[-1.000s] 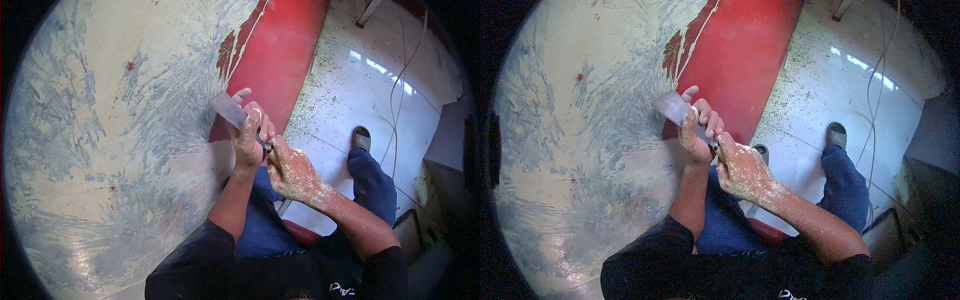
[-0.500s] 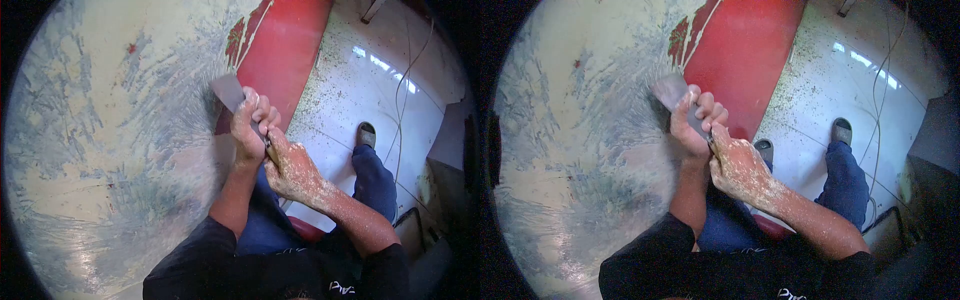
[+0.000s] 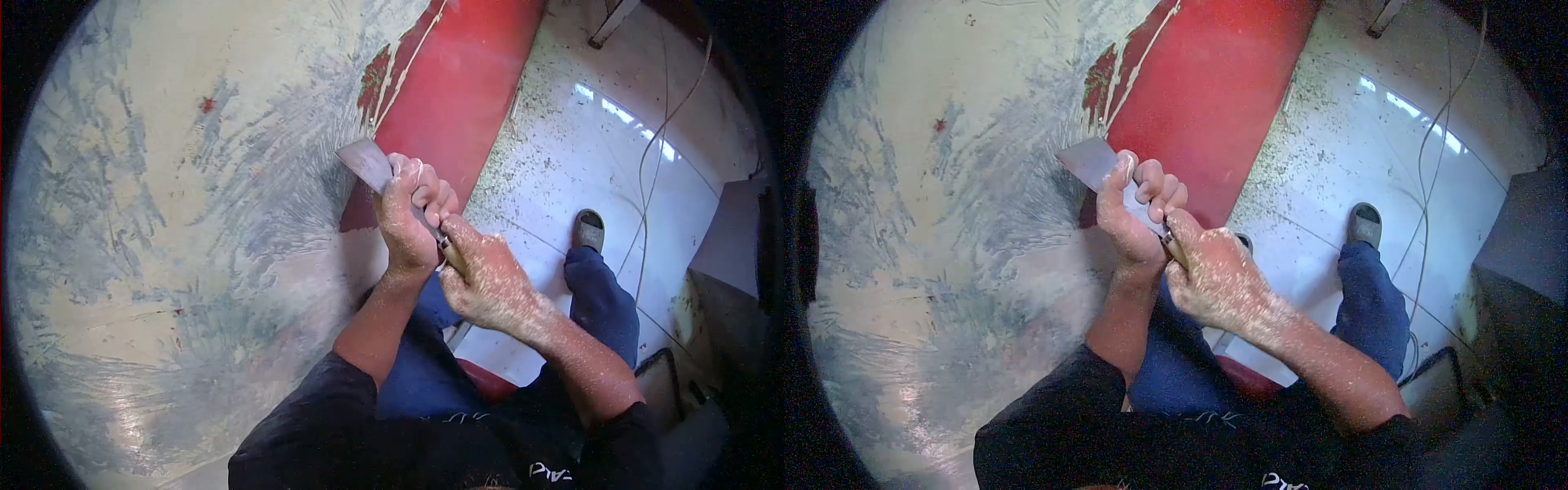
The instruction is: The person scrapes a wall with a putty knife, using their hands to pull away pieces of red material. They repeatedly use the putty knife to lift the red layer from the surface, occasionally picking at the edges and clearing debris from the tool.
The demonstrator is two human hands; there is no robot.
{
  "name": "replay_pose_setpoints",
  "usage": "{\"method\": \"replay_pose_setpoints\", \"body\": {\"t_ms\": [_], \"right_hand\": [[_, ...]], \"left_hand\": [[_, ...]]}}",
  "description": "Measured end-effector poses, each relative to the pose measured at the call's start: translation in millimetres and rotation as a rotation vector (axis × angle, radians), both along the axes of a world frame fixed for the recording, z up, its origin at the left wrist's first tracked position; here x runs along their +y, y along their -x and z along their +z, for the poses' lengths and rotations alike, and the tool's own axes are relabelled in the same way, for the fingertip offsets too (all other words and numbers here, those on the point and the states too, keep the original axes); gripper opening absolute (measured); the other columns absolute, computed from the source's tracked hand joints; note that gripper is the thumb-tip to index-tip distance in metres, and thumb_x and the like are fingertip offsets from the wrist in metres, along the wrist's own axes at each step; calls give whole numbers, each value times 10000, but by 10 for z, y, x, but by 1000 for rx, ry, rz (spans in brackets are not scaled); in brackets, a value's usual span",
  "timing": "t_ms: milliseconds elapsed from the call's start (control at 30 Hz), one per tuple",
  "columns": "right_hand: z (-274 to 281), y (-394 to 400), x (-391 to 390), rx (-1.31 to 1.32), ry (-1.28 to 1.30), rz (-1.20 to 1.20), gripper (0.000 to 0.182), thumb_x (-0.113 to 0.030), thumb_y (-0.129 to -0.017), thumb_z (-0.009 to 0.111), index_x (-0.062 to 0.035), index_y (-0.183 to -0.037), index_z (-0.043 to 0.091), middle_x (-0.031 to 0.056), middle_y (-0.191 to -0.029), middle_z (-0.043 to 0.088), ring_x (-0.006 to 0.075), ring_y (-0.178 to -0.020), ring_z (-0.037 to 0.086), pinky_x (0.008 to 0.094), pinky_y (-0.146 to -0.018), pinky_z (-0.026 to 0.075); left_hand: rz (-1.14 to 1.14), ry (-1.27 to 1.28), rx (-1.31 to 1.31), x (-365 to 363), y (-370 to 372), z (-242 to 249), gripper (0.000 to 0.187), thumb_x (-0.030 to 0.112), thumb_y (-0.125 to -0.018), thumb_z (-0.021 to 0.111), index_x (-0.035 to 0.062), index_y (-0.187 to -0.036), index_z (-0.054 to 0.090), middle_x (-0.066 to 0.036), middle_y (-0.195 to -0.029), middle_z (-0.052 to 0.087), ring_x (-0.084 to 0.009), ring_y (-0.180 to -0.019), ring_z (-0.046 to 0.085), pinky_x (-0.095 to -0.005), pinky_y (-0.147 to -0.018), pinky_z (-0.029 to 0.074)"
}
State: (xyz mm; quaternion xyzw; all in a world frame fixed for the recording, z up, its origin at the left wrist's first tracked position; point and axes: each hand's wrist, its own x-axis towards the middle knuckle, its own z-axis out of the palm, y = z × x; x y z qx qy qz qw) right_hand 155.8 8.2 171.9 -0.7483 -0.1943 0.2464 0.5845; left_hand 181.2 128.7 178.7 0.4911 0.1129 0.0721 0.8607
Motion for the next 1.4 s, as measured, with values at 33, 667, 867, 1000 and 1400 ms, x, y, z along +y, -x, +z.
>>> {"method": "replay_pose_setpoints", "body": {"t_ms": [33, 667, 867, 1000, 1400], "right_hand": [[-15, 65, 49, -60, -2, -39, 380, -3, -751, 524, -30, -1116, 422, 264, -776, 570, 486, -797, 574, 516, -656, 459], [-26, 11, 212, -67, -25, -86, 337, -6, -750, 577, -36, -1053, 433, 256, -755, 571, 476, -793, 579, 524, -635, 464], [-63, -76, 176, -95, -18, -83, 355, -10, -755, 561, -32, -1092, 451, 266, -790, 577, 477, -788, 585, 510, -642, 460], [-5, -26, 165, -51, -41, -106, 333, -11, -749, 560, -23, -1062, 448, 276, -793, 573, 479, -800, 578, 525, -654, 451], [-31, -247, 187, -81, 2, -78, 344, -20, -730, 564, -21, -1061, 468, 280, -819, 576, 493, -838, 565, 522, -688, 457]], "left_hand": [[-20, 86, -47, 30, 21, -13, 249, 309, -913, 482, 176, -753, 346, 47, -574, 297, -50, -437, 298, -218, -459, 304], [-75, 12, -83, 158, -86, -25, 240, 281, -917, 454, 156, -745, 344, 47, -584, 309, -46, -447, 304, -218, -463, 307], [-56, 19, -73, 117, -118, -12, 220, 276, -877, 481, 160, -751, 344, 47, -581, 305, -48, -451, 303, -221, -464, 301], [-62, 28, -74, 104, -169, 44, 235, 277, -871, 483, 165, -724, 338, 51, -570, 296, -45, -441, 298, -222, -454, 297], [-43, -57, -44, 105, -278, 59, 279, 278, -861, 504, 160, -684, 324, 47, -548, 294, -51, -431, 292, -216, -448, 281]]}}
